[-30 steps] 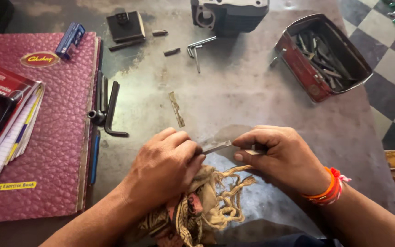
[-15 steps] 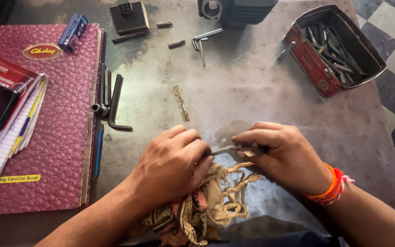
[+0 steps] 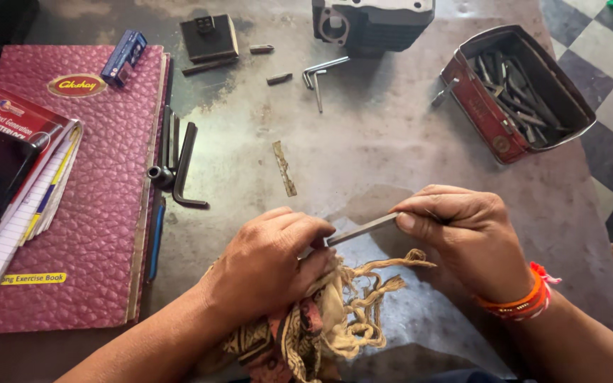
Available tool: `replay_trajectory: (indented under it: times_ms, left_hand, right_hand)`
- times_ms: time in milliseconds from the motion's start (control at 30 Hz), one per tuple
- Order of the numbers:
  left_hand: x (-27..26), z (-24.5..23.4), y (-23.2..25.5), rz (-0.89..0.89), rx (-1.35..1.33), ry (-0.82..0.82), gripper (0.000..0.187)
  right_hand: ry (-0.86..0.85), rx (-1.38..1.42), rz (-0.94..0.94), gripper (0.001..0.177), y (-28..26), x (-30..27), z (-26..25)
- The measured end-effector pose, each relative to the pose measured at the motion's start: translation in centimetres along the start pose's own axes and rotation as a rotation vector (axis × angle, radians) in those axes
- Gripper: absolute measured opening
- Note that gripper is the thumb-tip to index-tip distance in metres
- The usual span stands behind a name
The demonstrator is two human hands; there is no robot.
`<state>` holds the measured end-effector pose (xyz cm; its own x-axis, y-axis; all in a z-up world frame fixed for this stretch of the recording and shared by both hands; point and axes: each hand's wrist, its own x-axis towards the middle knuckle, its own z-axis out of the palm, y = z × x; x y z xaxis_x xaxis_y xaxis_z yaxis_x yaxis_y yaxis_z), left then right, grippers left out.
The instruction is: The person cleans various motorcycle engine components using a cloth, then uses a thin metal tool to scrape residue from a narrow cylindrical part.
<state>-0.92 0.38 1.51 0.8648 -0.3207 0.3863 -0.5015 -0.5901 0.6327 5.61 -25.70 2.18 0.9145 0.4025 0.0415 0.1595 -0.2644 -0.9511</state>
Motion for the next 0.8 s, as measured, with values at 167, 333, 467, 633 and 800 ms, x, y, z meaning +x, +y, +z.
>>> replay_trajectory:
  times_ms: [167,333,467,633,800]
  left_hand:
    - [-0.04,-0.02,0.05,0.05,-0.031,0.043,0.013]
    - [0.11,-0.22,0.27,0.071,-0.018,0.076,0.013]
    - [0.09,-0.31,0.3,0.063,-0.008,0.075,0.013]
    - [0.23,-0.33,0.2,0.077,-0.005,0.093,0.014]
    - [0.26,-0.38,0.24,0.057,-0.013,0.08,0.013]
  right_hand:
    - [-0.03,0.06,0.048,0.011,0.57,0.0,-0.35]
    - [-0.059,-0.072,0.034,0.013,0.76,0.06,-0.3]
    - [-0.076,-0.056,0.063,0.013,0.6,0.06,-0.18]
    - [-0.103,-0.08,0.018,0.014,0.07,0.15,-0.32]
    - [-0.105,-0.069,0.037,0.015,-0.05,0.15,-0.29]
